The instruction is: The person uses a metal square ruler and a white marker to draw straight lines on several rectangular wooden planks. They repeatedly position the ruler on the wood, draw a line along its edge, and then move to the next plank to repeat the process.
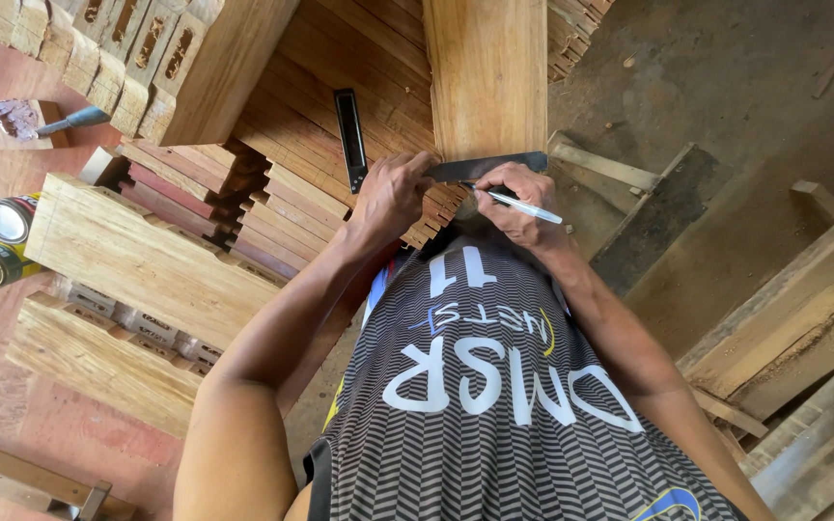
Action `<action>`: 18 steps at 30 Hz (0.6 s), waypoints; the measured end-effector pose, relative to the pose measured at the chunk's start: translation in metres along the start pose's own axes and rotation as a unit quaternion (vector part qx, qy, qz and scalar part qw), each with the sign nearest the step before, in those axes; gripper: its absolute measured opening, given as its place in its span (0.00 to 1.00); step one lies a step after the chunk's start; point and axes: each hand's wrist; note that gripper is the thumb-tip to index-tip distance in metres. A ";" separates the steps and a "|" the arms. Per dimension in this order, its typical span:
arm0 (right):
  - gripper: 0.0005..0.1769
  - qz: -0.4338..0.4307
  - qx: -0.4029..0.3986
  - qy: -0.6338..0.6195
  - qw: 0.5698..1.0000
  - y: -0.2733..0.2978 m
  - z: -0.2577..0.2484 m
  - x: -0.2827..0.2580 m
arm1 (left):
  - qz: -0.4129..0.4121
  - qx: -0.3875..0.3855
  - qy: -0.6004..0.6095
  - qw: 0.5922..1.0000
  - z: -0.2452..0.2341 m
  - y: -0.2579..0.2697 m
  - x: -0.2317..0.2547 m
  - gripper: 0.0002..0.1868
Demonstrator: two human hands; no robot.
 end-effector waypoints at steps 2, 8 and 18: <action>0.04 0.001 0.002 0.000 1.000 0.002 0.001 0.004 | -0.019 -0.011 -0.006 1.000 -0.003 -0.001 0.005 0.05; 0.05 0.021 0.001 0.015 1.000 -0.001 0.001 -0.004 | 0.008 0.013 0.009 1.000 0.003 0.001 -0.003 0.06; 0.05 0.072 0.155 -0.176 0.970 -0.002 -0.042 -0.017 | -0.069 0.055 0.151 0.985 -0.065 0.004 0.068 0.08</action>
Point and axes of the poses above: each hand's wrist, its own y-axis away from the middle knuckle, its own z-axis out of the palm, x = y × z, and after that the axes turned 5 degrees about x, right-handed
